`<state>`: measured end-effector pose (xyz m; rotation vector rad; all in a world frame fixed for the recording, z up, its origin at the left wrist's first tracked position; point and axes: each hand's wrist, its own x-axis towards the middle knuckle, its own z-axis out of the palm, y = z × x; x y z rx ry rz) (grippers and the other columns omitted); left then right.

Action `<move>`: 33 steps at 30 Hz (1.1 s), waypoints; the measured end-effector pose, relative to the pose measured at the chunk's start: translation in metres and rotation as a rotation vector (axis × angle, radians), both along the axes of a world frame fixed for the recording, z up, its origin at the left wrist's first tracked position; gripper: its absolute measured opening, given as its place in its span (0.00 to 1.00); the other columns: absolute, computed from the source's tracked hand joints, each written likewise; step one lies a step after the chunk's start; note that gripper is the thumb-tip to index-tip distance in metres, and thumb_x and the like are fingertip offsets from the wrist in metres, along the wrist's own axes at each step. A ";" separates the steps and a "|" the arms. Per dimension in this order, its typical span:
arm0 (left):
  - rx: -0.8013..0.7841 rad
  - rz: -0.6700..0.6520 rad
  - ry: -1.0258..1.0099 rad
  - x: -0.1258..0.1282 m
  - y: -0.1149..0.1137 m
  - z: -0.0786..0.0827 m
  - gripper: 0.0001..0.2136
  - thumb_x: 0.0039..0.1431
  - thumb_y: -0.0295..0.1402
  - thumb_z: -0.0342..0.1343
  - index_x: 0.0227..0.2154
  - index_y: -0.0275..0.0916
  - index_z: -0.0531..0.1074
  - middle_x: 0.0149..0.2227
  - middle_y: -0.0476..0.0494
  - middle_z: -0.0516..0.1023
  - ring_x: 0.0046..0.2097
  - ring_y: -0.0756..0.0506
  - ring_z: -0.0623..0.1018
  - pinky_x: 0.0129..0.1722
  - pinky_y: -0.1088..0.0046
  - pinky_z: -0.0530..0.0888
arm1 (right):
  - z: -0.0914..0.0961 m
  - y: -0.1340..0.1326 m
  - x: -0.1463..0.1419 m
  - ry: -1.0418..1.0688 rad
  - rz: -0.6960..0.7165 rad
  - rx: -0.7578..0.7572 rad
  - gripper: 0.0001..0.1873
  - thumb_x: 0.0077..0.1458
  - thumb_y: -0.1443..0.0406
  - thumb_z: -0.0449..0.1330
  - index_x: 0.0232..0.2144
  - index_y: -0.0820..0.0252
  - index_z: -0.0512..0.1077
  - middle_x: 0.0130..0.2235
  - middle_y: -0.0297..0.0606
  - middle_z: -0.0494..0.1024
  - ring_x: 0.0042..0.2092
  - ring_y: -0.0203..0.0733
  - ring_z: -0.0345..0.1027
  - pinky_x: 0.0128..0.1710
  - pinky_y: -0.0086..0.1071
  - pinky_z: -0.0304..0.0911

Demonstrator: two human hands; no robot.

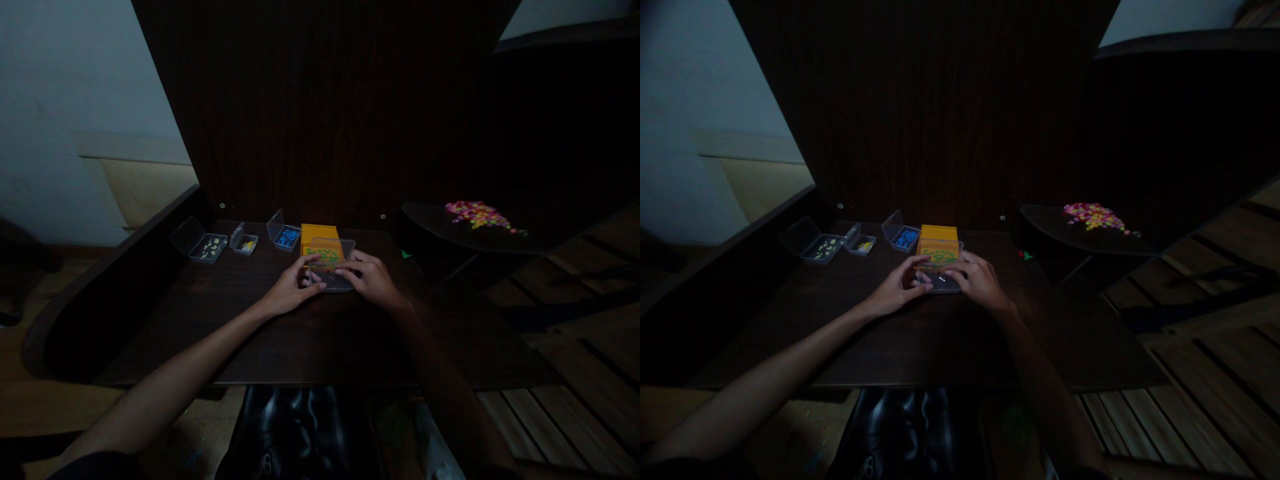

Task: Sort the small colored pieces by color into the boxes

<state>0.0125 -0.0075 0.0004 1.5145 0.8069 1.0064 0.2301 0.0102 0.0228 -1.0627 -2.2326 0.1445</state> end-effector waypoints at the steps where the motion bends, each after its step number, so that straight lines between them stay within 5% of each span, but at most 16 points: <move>1: 0.000 0.001 -0.002 0.000 0.000 0.000 0.31 0.50 0.35 0.63 0.57 0.38 0.59 0.36 0.46 0.72 0.37 0.50 0.74 0.38 0.73 0.72 | -0.001 0.000 0.001 -0.002 -0.019 -0.033 0.11 0.59 0.63 0.57 0.39 0.57 0.79 0.37 0.41 0.78 0.38 0.41 0.70 0.37 0.32 0.64; 14: -0.002 -0.001 -0.019 -0.001 0.003 -0.004 0.31 0.51 0.33 0.63 0.57 0.38 0.58 0.35 0.46 0.73 0.35 0.51 0.74 0.36 0.74 0.72 | 0.009 -0.003 0.002 -0.058 -0.119 -0.246 0.15 0.53 0.63 0.59 0.40 0.59 0.80 0.22 0.35 0.76 0.22 0.32 0.60 0.25 0.26 0.51; 25: -0.012 -0.004 -0.012 0.001 0.000 -0.004 0.31 0.50 0.33 0.63 0.56 0.38 0.59 0.36 0.46 0.72 0.36 0.51 0.73 0.37 0.74 0.72 | 0.007 -0.003 0.001 -0.130 -0.056 -0.322 0.12 0.52 0.63 0.61 0.37 0.57 0.81 0.26 0.36 0.79 0.25 0.33 0.65 0.27 0.26 0.54; 33: -0.016 -0.002 -0.019 0.001 0.000 -0.004 0.32 0.49 0.34 0.64 0.56 0.37 0.60 0.37 0.45 0.72 0.38 0.50 0.73 0.38 0.72 0.72 | 0.005 -0.004 -0.001 -0.213 -0.084 -0.248 0.16 0.58 0.61 0.56 0.45 0.53 0.78 0.37 0.39 0.83 0.28 0.36 0.70 0.29 0.27 0.57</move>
